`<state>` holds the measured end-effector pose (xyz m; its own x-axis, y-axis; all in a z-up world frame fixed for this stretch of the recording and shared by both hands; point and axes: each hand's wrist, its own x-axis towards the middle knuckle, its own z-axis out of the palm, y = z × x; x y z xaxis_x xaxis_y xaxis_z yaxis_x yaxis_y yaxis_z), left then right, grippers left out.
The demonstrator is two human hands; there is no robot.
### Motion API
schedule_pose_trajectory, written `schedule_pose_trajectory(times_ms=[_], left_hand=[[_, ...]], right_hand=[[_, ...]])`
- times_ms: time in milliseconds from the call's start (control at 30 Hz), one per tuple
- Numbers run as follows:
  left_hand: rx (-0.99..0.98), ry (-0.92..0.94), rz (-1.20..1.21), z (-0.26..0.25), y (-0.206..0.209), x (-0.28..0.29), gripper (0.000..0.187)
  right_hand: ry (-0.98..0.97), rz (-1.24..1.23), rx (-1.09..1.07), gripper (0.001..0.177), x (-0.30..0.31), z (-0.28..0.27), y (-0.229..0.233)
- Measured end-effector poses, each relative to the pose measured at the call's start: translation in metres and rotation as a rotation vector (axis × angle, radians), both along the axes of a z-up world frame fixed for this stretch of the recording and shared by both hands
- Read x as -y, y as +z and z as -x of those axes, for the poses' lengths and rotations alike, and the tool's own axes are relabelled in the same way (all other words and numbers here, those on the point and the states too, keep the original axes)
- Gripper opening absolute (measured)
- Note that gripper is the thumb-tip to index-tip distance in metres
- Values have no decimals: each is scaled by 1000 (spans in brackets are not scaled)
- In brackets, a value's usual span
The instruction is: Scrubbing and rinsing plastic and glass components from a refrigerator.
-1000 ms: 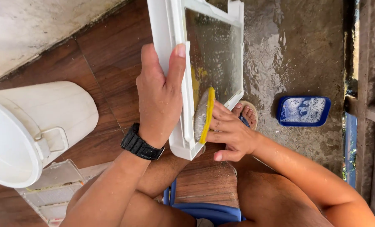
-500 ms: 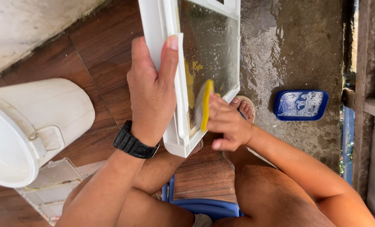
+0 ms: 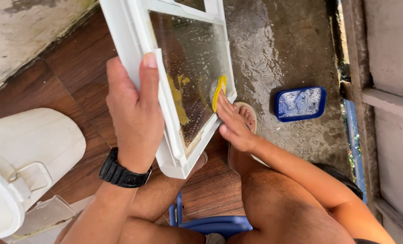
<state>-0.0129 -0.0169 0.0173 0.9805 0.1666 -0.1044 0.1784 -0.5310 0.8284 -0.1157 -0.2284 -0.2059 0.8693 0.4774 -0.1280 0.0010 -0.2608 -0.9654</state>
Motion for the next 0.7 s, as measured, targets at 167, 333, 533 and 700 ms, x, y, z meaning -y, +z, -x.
schedule_pose_trajectory(times_ms=[167,333,533,700], left_hand=[[15,-12,8,-1,4,1,34],[-28,7,-8,-3,7,2,32],[-31,5,-19,-1,6,-8,33],[-59,4,-62,-3,6,-12,34]], right_hand=[[-2,118,-240,92,6,-16,-55],[-361,-141,-557,97,-10,-25,-92],[-236,51,-427,97,-12,-14,-74],[-267,44,-350,99,-35,-71,-53]])
